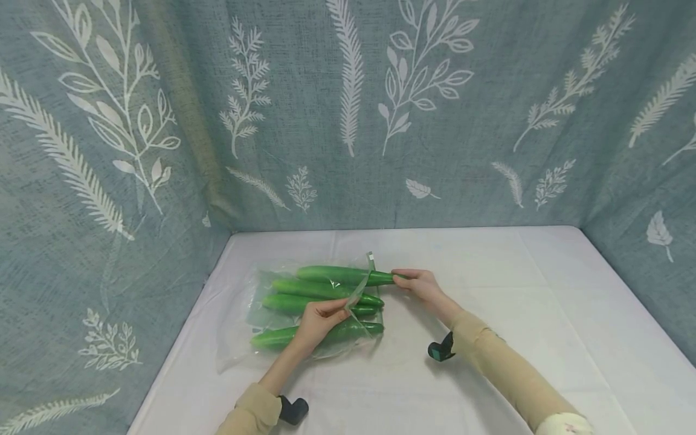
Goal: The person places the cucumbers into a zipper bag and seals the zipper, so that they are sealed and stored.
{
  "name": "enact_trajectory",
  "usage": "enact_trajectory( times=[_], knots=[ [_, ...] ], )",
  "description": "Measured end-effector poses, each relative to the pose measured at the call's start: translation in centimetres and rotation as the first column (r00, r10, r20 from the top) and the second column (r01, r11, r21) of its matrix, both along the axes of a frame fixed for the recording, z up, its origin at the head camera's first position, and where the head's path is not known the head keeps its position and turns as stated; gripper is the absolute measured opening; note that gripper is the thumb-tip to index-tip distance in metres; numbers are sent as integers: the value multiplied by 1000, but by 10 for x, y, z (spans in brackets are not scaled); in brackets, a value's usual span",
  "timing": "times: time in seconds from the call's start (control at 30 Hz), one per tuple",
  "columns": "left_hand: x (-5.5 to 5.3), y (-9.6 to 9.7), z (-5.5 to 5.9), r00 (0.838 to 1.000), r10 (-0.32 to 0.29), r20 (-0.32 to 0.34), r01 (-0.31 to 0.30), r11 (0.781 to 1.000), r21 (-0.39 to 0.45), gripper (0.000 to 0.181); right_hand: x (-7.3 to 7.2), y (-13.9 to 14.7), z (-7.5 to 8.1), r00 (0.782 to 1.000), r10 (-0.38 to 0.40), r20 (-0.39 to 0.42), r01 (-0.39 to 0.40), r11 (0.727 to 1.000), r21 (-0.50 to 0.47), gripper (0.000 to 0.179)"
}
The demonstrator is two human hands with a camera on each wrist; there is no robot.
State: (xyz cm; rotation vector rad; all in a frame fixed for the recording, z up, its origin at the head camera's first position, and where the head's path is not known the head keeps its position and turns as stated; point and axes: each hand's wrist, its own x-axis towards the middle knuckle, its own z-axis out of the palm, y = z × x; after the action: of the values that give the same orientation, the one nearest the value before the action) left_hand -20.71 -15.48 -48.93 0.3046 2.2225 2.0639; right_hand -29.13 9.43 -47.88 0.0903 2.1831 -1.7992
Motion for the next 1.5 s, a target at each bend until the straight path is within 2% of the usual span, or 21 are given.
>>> enact_trajectory(
  times=[0.3, 0.53, 0.67, 0.87, 1.13, 1.33, 1.5],
  knots=[
    [1, -1, 1, 999, -41, 12, 41, 999, 25, 40, 2, -13, 4, 1000, 15, -24, -15, 1000, -10, 36],
    [1, -1, 1, 1000, -2, 5, 2, 1000, -2, 37, 2, -20, 4, 997, 53, -56, -55, 998, -26, 36],
    [1, -1, 3, 1000, -6, -3, 6, 1000, -2, 36, 2, -22, 4, 991, 71, -114, -70, 997, 14, 33],
    [1, -1, 4, 1000, -8, -7, 8, 1000, -6, 36, 3, -28, 6, 970, 99, -224, -79, 992, 97, 30],
    [0, -2, 0, 1000, -19, -23, 19, 1000, 3, 38, 4, -38, 3, 969, 70, -237, -40, 990, 132, 37],
    [-1, -2, -1, 999, -30, -35, 30, 999, 10, 38, 4, -46, 2, 970, 73, -232, -40, 989, 142, 40],
    [-2, 0, 0, 999, -17, -38, 17, 1000, -12, 37, 3, -48, 0, 971, 68, -229, -37, 990, 139, 43]
  ],
)
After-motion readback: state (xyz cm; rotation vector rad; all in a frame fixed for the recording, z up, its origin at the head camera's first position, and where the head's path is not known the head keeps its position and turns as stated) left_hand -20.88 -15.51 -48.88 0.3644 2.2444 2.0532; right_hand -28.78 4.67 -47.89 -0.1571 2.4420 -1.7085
